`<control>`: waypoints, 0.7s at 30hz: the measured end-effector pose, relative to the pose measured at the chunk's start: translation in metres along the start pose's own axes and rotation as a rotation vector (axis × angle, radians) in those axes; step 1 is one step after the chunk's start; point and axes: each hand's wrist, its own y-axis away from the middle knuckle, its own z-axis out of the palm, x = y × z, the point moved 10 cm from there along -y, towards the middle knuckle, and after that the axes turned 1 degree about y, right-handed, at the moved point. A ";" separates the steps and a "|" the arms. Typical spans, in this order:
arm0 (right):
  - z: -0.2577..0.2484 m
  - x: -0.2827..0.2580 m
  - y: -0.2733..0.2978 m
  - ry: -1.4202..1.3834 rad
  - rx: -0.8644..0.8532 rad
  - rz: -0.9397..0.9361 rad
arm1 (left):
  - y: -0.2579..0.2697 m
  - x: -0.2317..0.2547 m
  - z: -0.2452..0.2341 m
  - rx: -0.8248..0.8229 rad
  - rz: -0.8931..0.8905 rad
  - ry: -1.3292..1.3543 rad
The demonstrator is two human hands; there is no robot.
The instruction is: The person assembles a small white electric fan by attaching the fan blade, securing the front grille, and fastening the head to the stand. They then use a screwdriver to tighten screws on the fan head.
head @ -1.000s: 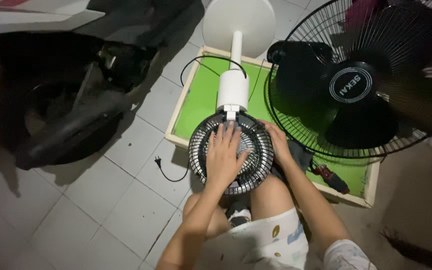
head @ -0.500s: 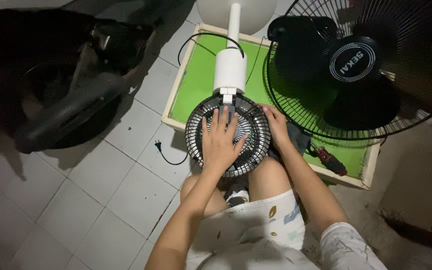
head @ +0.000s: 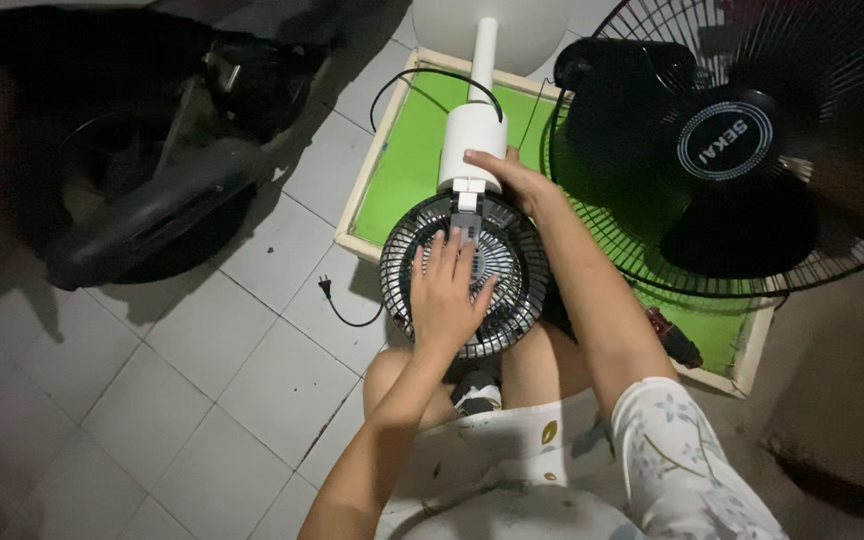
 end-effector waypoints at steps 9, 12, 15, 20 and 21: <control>0.022 -0.053 0.036 0.010 -0.008 -0.328 | 0.096 -0.106 0.006 0.332 -1.021 0.244; 0.022 -0.063 0.054 0.056 0.093 -0.416 | 0.135 -0.132 0.045 0.394 -1.247 0.627; 0.020 -0.072 0.067 0.095 0.136 -0.497 | 0.152 -0.147 0.089 0.416 -1.280 1.139; 0.025 -0.078 0.077 0.061 0.114 -0.549 | 0.163 -0.164 0.128 0.288 -1.243 1.652; 0.023 -0.078 0.078 0.054 0.136 -0.550 | 0.160 -0.167 0.128 0.310 -1.189 1.655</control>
